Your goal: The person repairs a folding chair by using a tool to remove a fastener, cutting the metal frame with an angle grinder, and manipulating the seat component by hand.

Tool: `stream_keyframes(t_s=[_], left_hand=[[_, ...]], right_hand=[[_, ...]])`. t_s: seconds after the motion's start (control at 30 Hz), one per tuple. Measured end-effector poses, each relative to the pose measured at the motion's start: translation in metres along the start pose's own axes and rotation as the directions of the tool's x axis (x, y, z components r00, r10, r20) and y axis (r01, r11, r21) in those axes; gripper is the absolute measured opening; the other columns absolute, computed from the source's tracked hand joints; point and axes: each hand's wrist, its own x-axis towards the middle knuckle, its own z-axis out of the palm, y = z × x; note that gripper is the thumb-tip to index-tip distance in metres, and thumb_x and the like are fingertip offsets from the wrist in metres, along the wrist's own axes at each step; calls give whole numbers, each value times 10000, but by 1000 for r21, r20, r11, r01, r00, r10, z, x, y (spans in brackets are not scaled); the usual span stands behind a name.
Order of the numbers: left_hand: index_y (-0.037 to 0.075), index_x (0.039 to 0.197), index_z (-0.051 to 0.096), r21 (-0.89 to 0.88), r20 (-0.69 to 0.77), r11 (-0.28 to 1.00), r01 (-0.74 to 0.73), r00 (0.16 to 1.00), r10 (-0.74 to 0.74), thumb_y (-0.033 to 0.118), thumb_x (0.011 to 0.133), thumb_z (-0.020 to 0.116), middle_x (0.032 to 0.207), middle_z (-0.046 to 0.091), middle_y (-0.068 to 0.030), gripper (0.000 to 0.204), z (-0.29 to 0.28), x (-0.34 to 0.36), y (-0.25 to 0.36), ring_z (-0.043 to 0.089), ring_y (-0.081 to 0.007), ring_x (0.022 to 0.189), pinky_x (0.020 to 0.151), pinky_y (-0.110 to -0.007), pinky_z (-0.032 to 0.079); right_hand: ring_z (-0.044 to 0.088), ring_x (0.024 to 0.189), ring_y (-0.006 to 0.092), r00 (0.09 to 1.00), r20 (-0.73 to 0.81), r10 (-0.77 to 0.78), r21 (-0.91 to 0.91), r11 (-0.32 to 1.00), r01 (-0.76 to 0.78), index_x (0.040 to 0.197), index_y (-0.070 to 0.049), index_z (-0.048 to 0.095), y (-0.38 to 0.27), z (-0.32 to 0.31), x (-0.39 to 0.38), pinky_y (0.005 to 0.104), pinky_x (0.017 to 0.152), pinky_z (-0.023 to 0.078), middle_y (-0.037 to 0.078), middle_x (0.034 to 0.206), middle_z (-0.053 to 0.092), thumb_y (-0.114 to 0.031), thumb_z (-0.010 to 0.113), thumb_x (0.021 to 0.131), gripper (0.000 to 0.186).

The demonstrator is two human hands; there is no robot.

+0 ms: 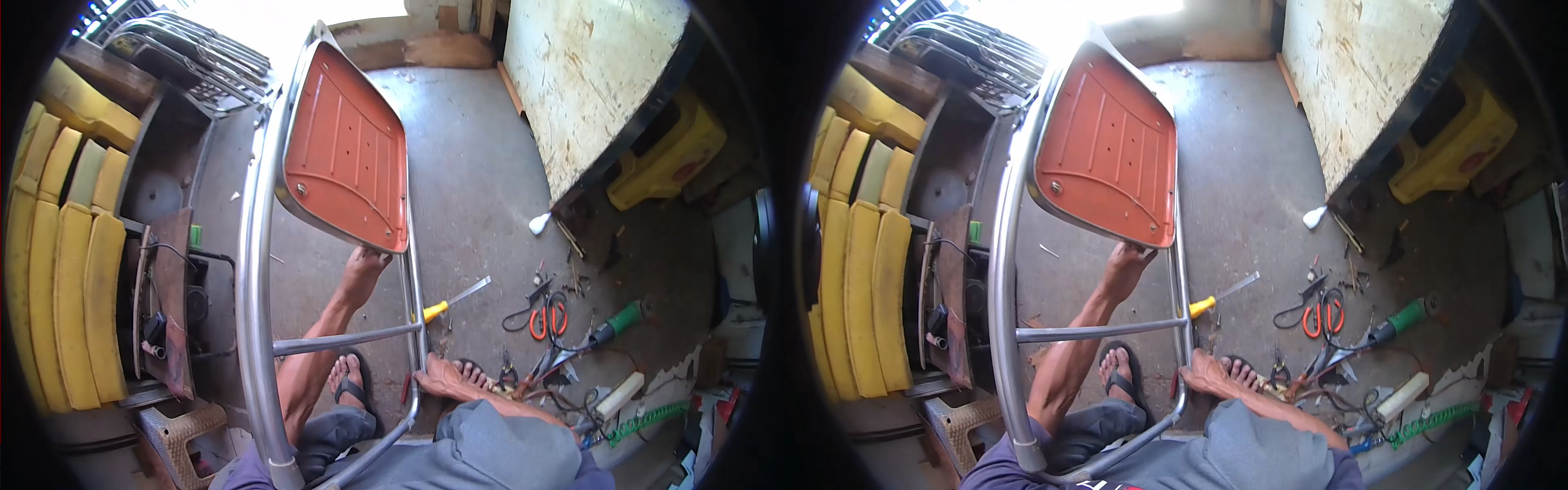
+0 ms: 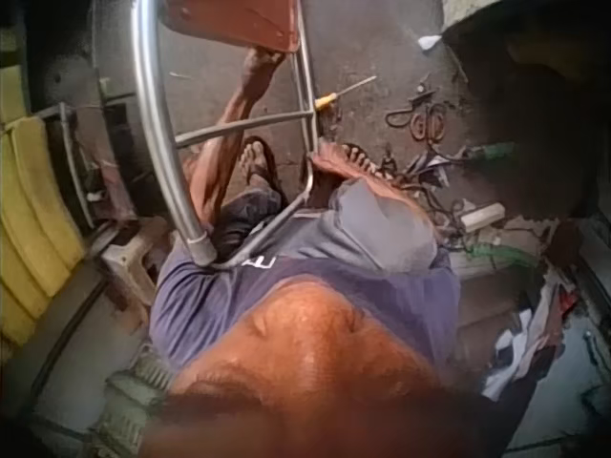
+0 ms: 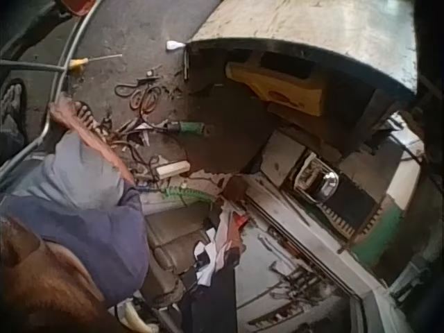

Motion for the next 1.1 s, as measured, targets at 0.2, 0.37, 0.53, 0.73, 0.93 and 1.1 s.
stream_keyframes(t_s=[0.2, 0.37, 0.53, 0.73, 0.93, 1.1], left_hand=[[-27, 1210, 640, 601, -338, 797, 64, 924, 180, 211, 831, 803, 1113, 704, -98, 476, 10, 11, -48, 638, -177, 1048, 925, -328, 491], [-20, 1119, 673, 588, -416, 809, -15, 852, 318, 192, 796, 760, 1002, 757, -151, 397, -9, 21, -64, 719, -183, 888, 792, -342, 548], [-25, 939, 740, 705, -446, 709, 15, 786, 428, 136, 772, 719, 860, 769, -135, 233, -8, 19, -58, 735, -183, 797, 723, -341, 560], [-41, 1017, 720, 777, -369, 626, 70, 856, 362, 98, 748, 743, 943, 751, -89, 304, 0, -7, -38, 687, -169, 786, 714, -317, 544], [-25, 1028, 734, 765, -365, 642, 52, 856, 367, 369, 774, 864, 958, 764, -131, 486, -5, -27, -50, 719, -199, 897, 780, -358, 543], [-23, 1101, 708, 722, -374, 685, 95, 887, 272, 335, 779, 854, 1054, 750, -137, 504, -5, -24, -52, 703, -215, 965, 824, -357, 531]], right_hand=[[662, 977, 524, 993, 106, -51, -6, 999, 52, 1107, 164, 529, -3, -1, -4, 525, 904, 510, 387, 1016, 655, -459, 624, 898, 664], [667, 962, 526, 991, 109, -81, 47, 996, 76, 1110, 177, 496, -8, 3, -6, 535, 905, 517, 415, 988, 643, -423, 627, 886, 654], [672, 954, 504, 988, 117, -96, 40, 995, 91, 1122, 160, 494, -6, 11, -9, 527, 885, 510, 389, 983, 654, -476, 604, 923, 675], [664, 1000, 509, 911, 328, -249, -35, 961, 275, 1168, 152, 539, -4, 8, -2, 527, 900, 523, 394, 1036, 648, -548, 622, 901, 754], [687, 1008, 351, 986, 16, -164, 295, 943, 152, 1168, -54, 674, 33, -73, -26, 420, 876, 535, 195, 1070, 705, -467, 623, 948, 470], [663, 1011, 331, 232, -884, 406, 390, 914, -113, 1172, -35, 633, 243, -151, -60, 436, 901, 510, 208, 1081, 679, -274, 668, 932, 341]])
